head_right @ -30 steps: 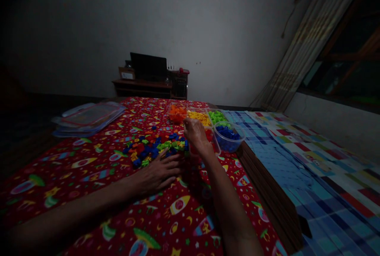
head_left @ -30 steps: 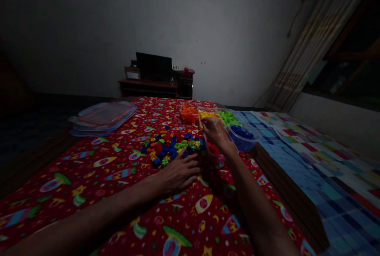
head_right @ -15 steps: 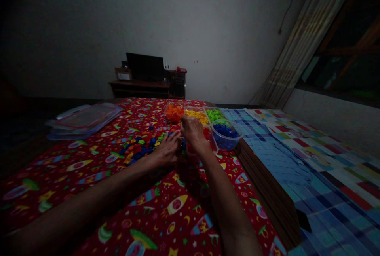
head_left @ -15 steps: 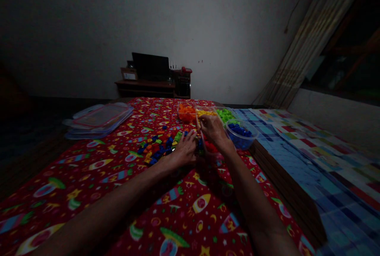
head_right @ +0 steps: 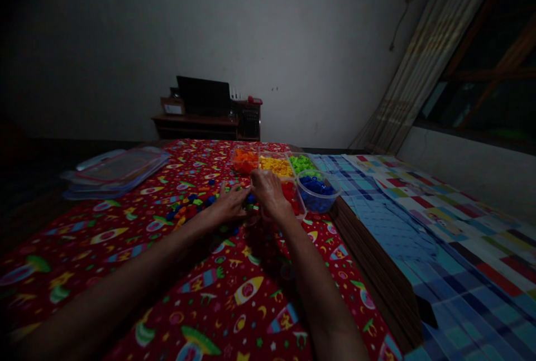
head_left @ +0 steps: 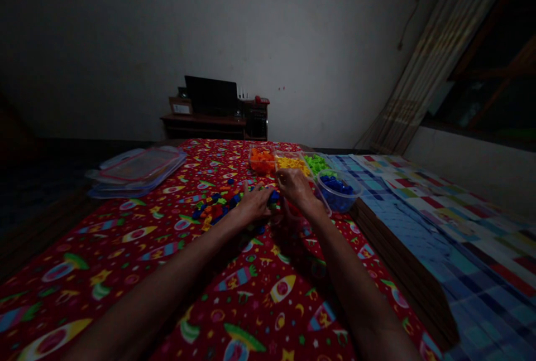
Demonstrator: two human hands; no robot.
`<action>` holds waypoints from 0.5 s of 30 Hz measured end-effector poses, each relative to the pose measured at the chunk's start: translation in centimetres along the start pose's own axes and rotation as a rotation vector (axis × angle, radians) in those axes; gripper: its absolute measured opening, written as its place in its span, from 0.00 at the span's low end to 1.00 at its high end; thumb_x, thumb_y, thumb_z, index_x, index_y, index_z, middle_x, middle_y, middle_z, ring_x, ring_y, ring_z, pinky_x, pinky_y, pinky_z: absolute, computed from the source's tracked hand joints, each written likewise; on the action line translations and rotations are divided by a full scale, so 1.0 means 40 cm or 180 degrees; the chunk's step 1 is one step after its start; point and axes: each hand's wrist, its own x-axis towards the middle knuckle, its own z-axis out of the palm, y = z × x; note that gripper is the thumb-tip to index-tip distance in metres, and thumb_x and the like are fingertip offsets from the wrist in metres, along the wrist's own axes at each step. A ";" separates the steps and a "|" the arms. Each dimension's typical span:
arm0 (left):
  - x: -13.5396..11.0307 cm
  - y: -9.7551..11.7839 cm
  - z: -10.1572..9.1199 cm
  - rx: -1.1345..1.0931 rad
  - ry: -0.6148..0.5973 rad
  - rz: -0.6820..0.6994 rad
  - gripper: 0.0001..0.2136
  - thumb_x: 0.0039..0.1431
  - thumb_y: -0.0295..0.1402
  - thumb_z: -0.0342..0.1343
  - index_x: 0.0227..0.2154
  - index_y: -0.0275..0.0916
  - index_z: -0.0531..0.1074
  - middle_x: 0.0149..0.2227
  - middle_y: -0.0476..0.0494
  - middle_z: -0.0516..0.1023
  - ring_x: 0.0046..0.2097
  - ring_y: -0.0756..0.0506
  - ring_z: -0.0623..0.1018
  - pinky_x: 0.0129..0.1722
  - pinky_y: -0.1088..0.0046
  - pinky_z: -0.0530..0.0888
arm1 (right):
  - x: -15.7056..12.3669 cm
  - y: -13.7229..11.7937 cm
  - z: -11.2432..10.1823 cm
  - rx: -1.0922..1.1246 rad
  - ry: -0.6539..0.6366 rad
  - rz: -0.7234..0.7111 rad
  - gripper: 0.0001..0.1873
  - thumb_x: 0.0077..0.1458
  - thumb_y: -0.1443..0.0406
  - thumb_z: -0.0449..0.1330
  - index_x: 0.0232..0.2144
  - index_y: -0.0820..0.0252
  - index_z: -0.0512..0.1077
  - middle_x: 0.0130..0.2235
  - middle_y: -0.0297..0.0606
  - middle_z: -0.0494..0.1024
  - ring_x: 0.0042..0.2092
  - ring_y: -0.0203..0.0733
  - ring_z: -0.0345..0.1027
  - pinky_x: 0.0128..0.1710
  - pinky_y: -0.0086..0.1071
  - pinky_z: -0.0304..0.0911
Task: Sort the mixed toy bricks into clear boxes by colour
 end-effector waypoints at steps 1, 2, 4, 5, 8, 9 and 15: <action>-0.008 -0.006 -0.004 -0.0006 0.0069 -0.0023 0.26 0.54 0.40 0.56 0.56 0.41 0.61 0.57 0.35 0.68 0.60 0.32 0.61 0.58 0.35 0.46 | -0.002 0.000 -0.001 0.0010 -0.0051 0.0008 0.15 0.58 0.68 0.49 0.37 0.60 0.76 0.35 0.44 0.78 0.35 0.39 0.69 0.34 0.28 0.57; -0.015 -0.014 -0.007 -0.0016 0.0120 -0.0021 0.25 0.55 0.41 0.55 0.55 0.41 0.62 0.57 0.34 0.69 0.60 0.31 0.62 0.57 0.33 0.46 | -0.003 -0.001 -0.002 0.0023 -0.0103 0.0009 0.14 0.58 0.68 0.49 0.37 0.60 0.76 0.35 0.43 0.78 0.35 0.39 0.69 0.34 0.28 0.56; -0.027 -0.035 -0.015 -0.0025 0.0171 0.0029 0.21 0.56 0.41 0.55 0.52 0.43 0.65 0.54 0.36 0.72 0.58 0.32 0.64 0.56 0.31 0.46 | -0.005 -0.002 0.002 0.0066 -0.0216 -0.0011 0.14 0.56 0.70 0.49 0.36 0.61 0.75 0.34 0.43 0.77 0.34 0.39 0.68 0.33 0.28 0.57; -0.033 -0.047 -0.018 -0.0021 0.0170 0.0055 0.19 0.56 0.42 0.54 0.50 0.43 0.67 0.54 0.37 0.72 0.58 0.34 0.65 0.56 0.32 0.45 | -0.007 -0.004 0.007 0.0094 -0.0276 -0.0026 0.14 0.55 0.72 0.50 0.35 0.62 0.75 0.33 0.43 0.77 0.34 0.39 0.68 0.33 0.28 0.57; -0.045 -0.086 -0.024 -0.0059 0.0113 -0.0058 0.16 0.57 0.43 0.55 0.47 0.45 0.70 0.55 0.40 0.72 0.58 0.36 0.66 0.58 0.36 0.46 | -0.014 -0.008 0.036 0.0198 -0.0349 -0.0116 0.14 0.53 0.75 0.50 0.38 0.65 0.73 0.37 0.45 0.75 0.38 0.41 0.67 0.38 0.30 0.59; -0.047 -0.099 -0.026 -0.0119 0.0073 -0.0119 0.17 0.56 0.43 0.55 0.47 0.45 0.70 0.56 0.40 0.71 0.59 0.36 0.66 0.59 0.39 0.48 | -0.019 -0.010 0.049 0.0229 -0.0342 -0.0170 0.15 0.53 0.75 0.50 0.40 0.65 0.72 0.38 0.46 0.74 0.41 0.41 0.66 0.40 0.31 0.59; -0.051 -0.175 -0.061 -0.0670 -0.0220 -0.0144 0.18 0.59 0.42 0.51 0.50 0.42 0.71 0.53 0.42 0.74 0.53 0.42 0.73 0.53 0.67 0.67 | -0.066 -0.020 0.110 -0.0016 -0.0451 -0.0903 0.19 0.53 0.78 0.49 0.47 0.69 0.68 0.49 0.51 0.70 0.54 0.45 0.60 0.56 0.38 0.55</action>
